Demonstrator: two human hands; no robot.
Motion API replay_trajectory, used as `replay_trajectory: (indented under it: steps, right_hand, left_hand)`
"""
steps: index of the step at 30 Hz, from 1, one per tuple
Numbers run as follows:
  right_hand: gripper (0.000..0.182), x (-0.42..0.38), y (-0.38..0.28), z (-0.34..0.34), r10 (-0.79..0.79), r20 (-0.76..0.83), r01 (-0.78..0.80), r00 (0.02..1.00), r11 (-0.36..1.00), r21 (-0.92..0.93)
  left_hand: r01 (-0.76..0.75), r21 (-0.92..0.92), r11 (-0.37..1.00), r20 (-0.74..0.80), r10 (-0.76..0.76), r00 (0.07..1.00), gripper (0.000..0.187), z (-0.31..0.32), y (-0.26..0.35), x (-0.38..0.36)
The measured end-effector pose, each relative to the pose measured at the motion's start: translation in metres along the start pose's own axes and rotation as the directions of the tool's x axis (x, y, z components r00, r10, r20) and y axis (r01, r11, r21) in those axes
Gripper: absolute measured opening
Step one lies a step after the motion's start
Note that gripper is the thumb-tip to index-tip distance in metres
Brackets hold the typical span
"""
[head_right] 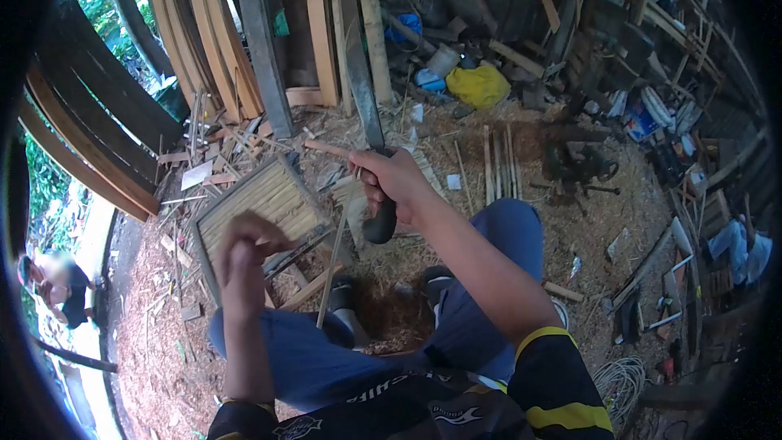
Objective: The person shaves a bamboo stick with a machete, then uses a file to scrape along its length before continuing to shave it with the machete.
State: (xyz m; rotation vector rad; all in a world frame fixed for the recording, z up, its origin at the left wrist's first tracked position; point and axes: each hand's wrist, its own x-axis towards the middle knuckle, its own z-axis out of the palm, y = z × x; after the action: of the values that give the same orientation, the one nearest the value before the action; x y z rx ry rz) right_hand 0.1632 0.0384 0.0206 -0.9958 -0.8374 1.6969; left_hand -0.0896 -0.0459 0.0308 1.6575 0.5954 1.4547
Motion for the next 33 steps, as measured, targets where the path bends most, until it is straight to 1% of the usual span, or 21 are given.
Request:
replay_trajectory:
  steps: [1,3,4,7,8,9,11,12,14,15,17,18,21,24,27,30,33]
  right_hand:
    - [0.025,-0.004,-0.007,0.002,-0.033,-0.011,0.033,0.999,0.998,-0.050]
    - [0.024,-0.010,-0.018,0.006,-0.101,-0.023,0.097,0.995,0.984,-0.150]
    - [0.023,-0.007,-0.017,0.004,-0.152,0.002,0.148,0.988,0.965,-0.216]
    - [0.025,-0.007,-0.020,0.011,-0.219,0.023,0.213,0.975,0.913,-0.349]
    - [0.029,-0.006,-0.022,0.012,-0.254,0.054,0.255,0.966,0.891,-0.376]
    - [0.032,-0.004,-0.023,0.011,-0.340,0.062,0.321,0.938,0.791,-0.521]
    - [0.037,0.003,-0.028,0.008,-0.500,0.119,0.405,0.858,0.513,-0.757]
    - [0.041,0.002,-0.034,0.005,-0.531,0.147,0.400,0.835,0.399,-0.825]
    - [0.047,-0.004,-0.045,-0.004,-0.578,0.206,0.356,0.790,0.159,-0.921]
    - [0.049,-0.006,-0.047,-0.008,-0.619,0.284,0.392,0.732,0.042,-0.919]
    - [0.053,-0.009,-0.049,-0.016,-0.661,0.438,0.431,0.609,-0.187,-0.883]
    - [0.053,-0.009,-0.049,-0.021,-0.650,0.520,0.401,0.554,-0.339,-0.851]
    - [0.054,-0.011,-0.051,-0.029,-0.626,0.603,0.372,0.495,-0.474,-0.798]
    - [0.055,-0.003,-0.063,-0.046,-0.546,0.510,0.242,0.664,-0.488,-0.838]
    - [0.056,0.008,-0.061,-0.055,-0.593,0.535,0.249,0.602,-0.497,-0.831]
    - [0.055,0.004,-0.053,-0.053,-0.574,0.609,0.289,0.547,-0.554,-0.781]
    - [0.062,0.024,-0.059,-0.073,-0.642,0.499,0.273,0.582,-0.423,-0.864]
  left_hand:
    - [0.238,0.026,0.971,-0.025,-0.237,0.971,0.034,0.004,-0.008,0.006]
    - [0.486,-0.086,0.870,0.056,-0.483,0.874,0.038,0.020,-0.025,0.015]
    - [0.603,-0.130,0.787,0.108,-0.593,0.798,0.040,0.030,-0.030,0.018]
    - [0.699,-0.286,0.655,0.233,-0.660,0.714,0.043,0.051,-0.033,0.029]
    - [0.690,-0.348,0.634,0.245,-0.649,0.720,0.034,0.059,-0.030,0.032]
    - [0.670,-0.341,0.660,0.219,-0.637,0.739,0.032,0.061,-0.033,0.034]
    - [0.626,-0.320,0.711,0.172,-0.607,0.776,0.026,0.064,-0.041,0.040]
    - [0.617,-0.342,0.709,0.147,-0.608,0.780,0.022,0.068,-0.038,0.044]
    - [0.637,-0.409,0.653,0.201,-0.617,0.761,0.021,0.066,-0.035,0.051]
    - [0.653,-0.439,0.617,0.232,-0.624,0.746,0.021,0.065,-0.034,0.053]
    - [0.671,-0.442,0.596,0.196,-0.665,0.720,0.022,0.066,-0.032,0.054]
    - [0.680,-0.443,0.584,0.177,-0.687,0.705,0.022,0.067,-0.031,0.055]
    - [0.669,-0.294,0.682,0.097,-0.675,0.731,0.023,0.069,-0.033,0.057]
    - [0.561,-0.159,0.812,0.047,-0.562,0.826,0.024,0.071,-0.057,0.055]
    - [0.636,-0.205,0.744,0.082,-0.635,0.768,0.023,0.070,-0.055,0.058]
    - [0.587,-0.140,0.798,0.021,-0.590,0.807,0.022,0.072,-0.062,0.057]
    - [0.545,-0.076,0.835,0.023,-0.545,0.838,0.019,0.071,-0.080,0.052]
